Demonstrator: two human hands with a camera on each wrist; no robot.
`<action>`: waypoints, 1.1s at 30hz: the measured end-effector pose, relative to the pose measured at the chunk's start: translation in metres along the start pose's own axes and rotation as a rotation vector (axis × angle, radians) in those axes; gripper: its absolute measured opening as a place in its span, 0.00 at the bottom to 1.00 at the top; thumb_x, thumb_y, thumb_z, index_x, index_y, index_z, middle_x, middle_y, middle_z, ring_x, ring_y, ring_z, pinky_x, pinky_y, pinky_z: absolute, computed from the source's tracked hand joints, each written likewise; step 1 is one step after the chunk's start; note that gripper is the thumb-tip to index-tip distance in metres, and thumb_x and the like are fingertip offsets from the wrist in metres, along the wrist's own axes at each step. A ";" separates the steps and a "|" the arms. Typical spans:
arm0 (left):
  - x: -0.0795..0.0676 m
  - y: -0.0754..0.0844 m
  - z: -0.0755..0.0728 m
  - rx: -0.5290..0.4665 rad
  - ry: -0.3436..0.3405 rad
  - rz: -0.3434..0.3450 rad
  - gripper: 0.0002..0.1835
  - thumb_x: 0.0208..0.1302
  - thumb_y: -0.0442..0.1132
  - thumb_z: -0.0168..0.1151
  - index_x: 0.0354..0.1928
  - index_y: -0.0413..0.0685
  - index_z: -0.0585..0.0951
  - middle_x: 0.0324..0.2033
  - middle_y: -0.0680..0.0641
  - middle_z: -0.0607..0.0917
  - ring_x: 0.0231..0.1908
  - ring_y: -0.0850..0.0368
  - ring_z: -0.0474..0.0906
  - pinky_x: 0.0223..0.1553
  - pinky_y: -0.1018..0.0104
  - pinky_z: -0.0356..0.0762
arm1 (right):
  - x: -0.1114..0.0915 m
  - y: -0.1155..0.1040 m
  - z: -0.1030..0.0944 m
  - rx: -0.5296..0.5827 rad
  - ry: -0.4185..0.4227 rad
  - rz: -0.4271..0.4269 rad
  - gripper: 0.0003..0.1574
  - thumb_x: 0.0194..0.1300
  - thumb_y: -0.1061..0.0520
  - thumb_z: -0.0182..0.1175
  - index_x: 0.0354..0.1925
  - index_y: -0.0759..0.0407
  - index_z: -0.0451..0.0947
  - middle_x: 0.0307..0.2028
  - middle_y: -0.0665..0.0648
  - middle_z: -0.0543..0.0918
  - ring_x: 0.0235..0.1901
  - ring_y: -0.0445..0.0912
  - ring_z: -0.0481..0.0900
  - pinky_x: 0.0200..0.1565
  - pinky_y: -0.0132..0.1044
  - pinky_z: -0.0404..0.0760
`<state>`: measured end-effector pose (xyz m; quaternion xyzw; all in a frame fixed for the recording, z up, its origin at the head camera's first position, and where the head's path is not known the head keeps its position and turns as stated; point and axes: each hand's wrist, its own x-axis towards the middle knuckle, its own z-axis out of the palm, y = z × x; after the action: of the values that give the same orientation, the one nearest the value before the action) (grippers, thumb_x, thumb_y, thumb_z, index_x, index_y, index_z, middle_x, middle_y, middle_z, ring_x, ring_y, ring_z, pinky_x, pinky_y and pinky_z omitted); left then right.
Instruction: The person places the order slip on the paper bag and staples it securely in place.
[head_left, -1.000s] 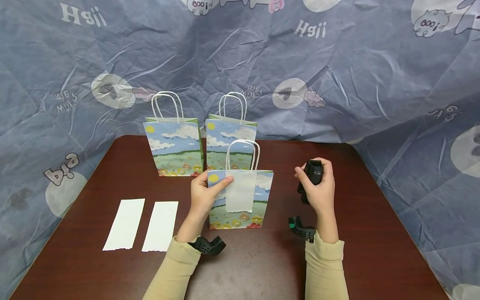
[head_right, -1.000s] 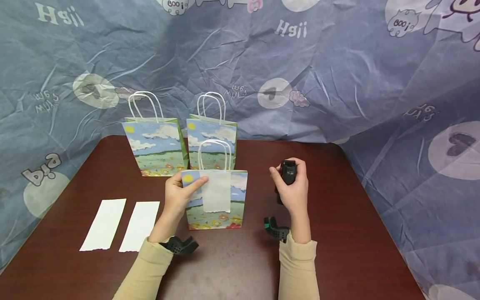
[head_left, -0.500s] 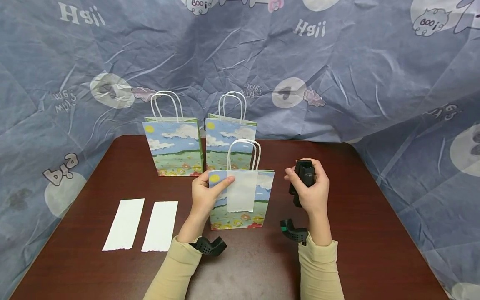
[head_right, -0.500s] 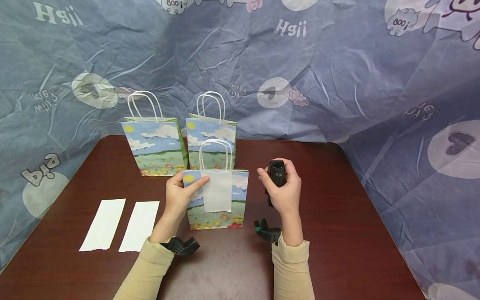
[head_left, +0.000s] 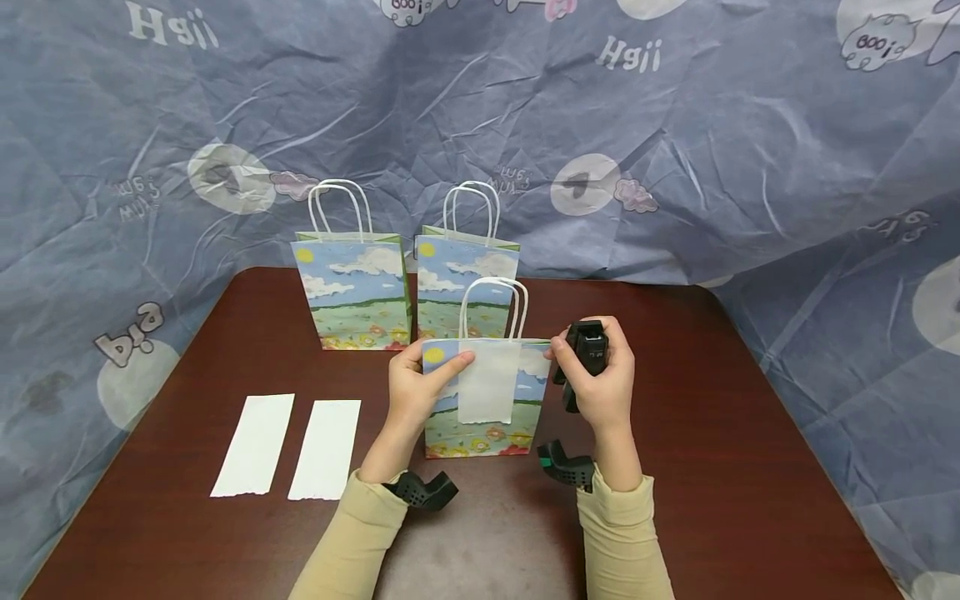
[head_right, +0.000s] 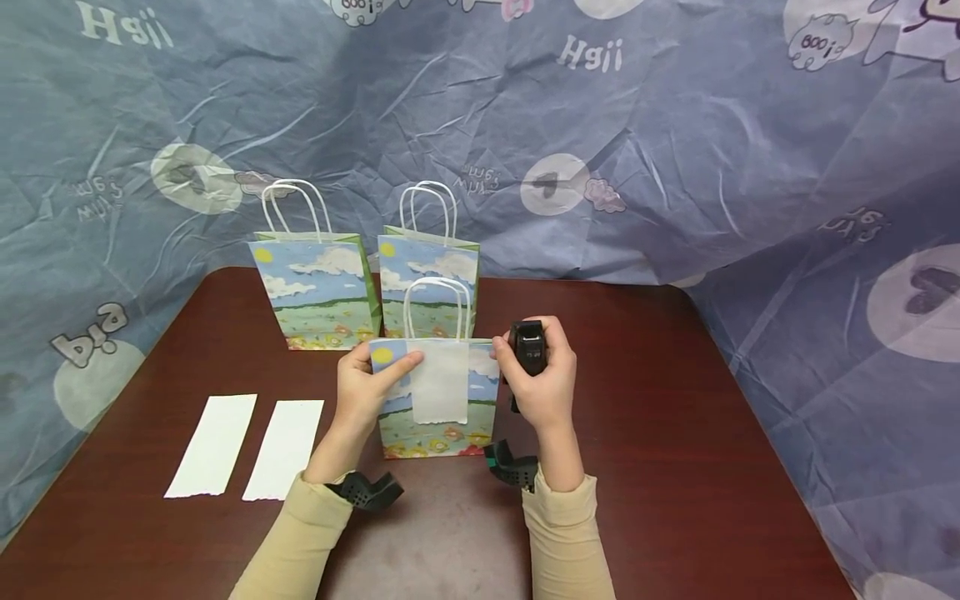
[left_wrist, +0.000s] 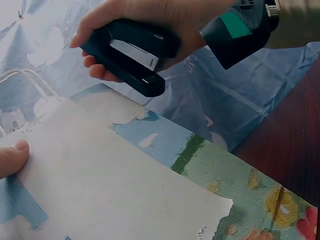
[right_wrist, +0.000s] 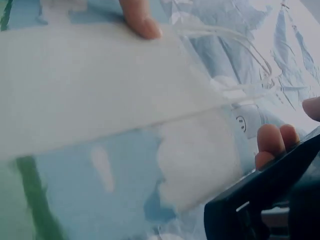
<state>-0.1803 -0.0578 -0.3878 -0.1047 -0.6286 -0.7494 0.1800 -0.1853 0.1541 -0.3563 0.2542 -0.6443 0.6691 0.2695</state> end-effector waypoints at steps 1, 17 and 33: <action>0.000 0.000 0.000 -0.003 -0.002 -0.002 0.09 0.52 0.27 0.69 0.27 0.29 0.77 0.17 0.53 0.75 0.21 0.52 0.81 0.22 0.65 0.77 | 0.001 -0.001 0.002 0.018 -0.003 -0.004 0.11 0.56 0.75 0.57 0.37 0.79 0.65 0.28 0.55 0.80 0.25 0.45 0.82 0.29 0.34 0.80; 0.001 0.002 0.001 0.032 0.002 -0.008 0.09 0.52 0.29 0.70 0.31 0.30 0.80 0.19 0.52 0.78 0.22 0.49 0.82 0.23 0.62 0.79 | 0.020 -0.015 0.037 0.079 -0.085 -0.015 0.12 0.58 0.71 0.58 0.37 0.78 0.65 0.29 0.56 0.78 0.26 0.46 0.83 0.33 0.41 0.82; 0.001 0.000 0.000 0.034 -0.002 -0.010 0.09 0.51 0.26 0.69 0.32 0.27 0.80 0.20 0.53 0.77 0.22 0.52 0.80 0.23 0.65 0.76 | 0.030 -0.012 0.064 0.071 -0.044 -0.053 0.18 0.61 0.64 0.59 0.40 0.78 0.65 0.27 0.55 0.80 0.25 0.44 0.83 0.31 0.40 0.82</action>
<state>-0.1810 -0.0578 -0.3873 -0.0990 -0.6418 -0.7395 0.1772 -0.1995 0.0914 -0.3242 0.2953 -0.6190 0.6783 0.2637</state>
